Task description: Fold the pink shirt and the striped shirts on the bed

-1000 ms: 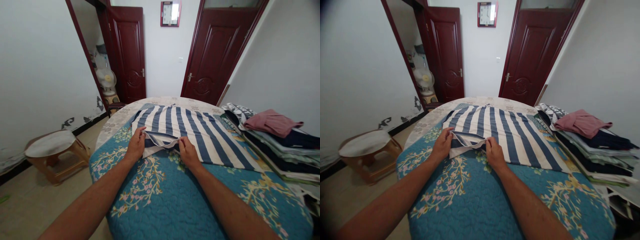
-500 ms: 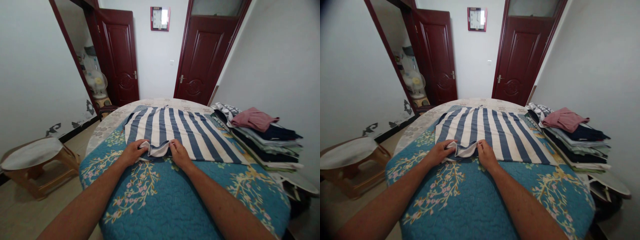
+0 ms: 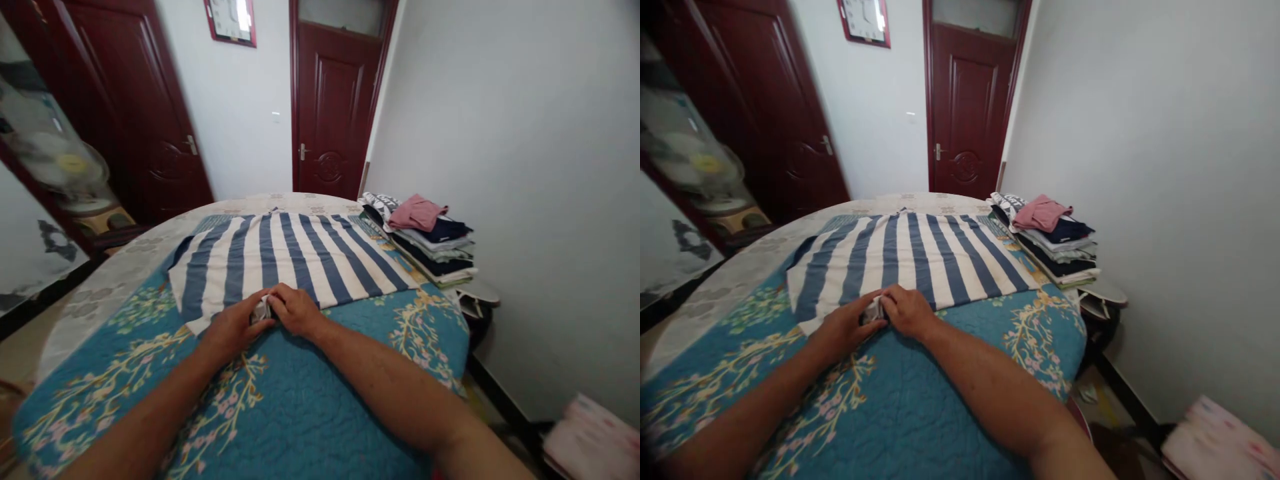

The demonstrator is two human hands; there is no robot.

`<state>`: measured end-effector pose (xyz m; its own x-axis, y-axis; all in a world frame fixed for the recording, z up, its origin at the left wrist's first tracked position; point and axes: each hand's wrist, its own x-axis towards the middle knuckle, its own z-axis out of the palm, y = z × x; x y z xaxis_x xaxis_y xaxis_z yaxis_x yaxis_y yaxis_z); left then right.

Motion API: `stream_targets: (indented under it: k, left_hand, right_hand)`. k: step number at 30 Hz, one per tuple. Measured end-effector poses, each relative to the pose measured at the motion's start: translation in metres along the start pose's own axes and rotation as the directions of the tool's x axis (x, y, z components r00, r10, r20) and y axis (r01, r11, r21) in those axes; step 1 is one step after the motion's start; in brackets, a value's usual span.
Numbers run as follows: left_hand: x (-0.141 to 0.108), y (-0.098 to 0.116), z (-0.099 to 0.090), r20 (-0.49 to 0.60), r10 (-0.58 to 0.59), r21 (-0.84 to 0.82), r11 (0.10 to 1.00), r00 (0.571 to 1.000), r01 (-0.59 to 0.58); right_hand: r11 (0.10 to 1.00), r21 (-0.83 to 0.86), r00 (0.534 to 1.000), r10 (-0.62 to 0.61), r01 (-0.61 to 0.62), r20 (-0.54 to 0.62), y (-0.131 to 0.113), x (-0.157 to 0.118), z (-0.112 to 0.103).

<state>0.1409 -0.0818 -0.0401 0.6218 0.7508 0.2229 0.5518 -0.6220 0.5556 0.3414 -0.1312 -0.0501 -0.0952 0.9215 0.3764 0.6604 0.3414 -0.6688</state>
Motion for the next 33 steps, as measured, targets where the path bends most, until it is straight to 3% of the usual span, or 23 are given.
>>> stream_targets:
  k: [3, 7, 10, 13, 16, 19, 24, 30, 33]
  left_hand:
    - [0.004, -0.002, 0.002, 0.042, 0.028, 0.070, 0.997, 0.999, -0.031]
    - [0.003, -0.011, -0.003, 0.035, 0.065, 0.045, 0.997, 0.997, -0.066]
    - [0.002, -0.017, -0.003, 0.016, 0.060, 0.040, 0.997, 0.998, -0.060]
    - [0.005, -0.022, 0.000, 0.006, 0.059, 0.045, 0.997, 0.998, -0.059]
    - [0.007, -0.026, 0.002, -0.009, 0.059, 0.038, 0.998, 0.998, -0.058]
    - [0.008, -0.027, 0.002, -0.018, 0.062, 0.039, 0.997, 0.998, -0.062]
    - [0.006, -0.024, 0.000, -0.018, 0.053, 0.062, 0.997, 0.998, -0.051]
    - [0.004, -0.023, 0.000, -0.015, 0.044, 0.073, 0.996, 0.999, -0.043]
    - [0.004, -0.024, 0.001, -0.021, 0.059, 0.072, 0.996, 0.998, -0.057]
  right_hand:
    - [0.999, -0.014, 0.998, -0.052, 0.052, 0.024, 0.006, 0.001, -0.018]
    - [0.976, -0.196, 0.996, -0.093, 0.094, 0.011, 0.037, -0.018, -0.083]
    - [0.915, -0.395, 0.995, 0.052, -0.082, -0.086, 0.075, -0.059, -0.150]
    - [0.771, -0.587, 0.969, 0.189, -0.246, -0.158, 0.115, -0.111, -0.212]
    - [0.650, -0.689, 0.945, 0.268, -0.321, -0.187, 0.144, -0.151, -0.250]
    - [0.606, -0.711, 0.931, 0.294, -0.356, -0.216, 0.162, -0.167, -0.261]
    - [0.593, -0.697, 0.914, 0.289, -0.403, -0.283, 0.182, -0.163, -0.256]
    - [0.715, -0.547, 0.869, 0.176, -0.436, -0.463, 0.192, -0.166, -0.257]
    - [0.741, -0.496, 0.854, 0.199, -0.452, -0.480, 0.188, -0.166, -0.259]
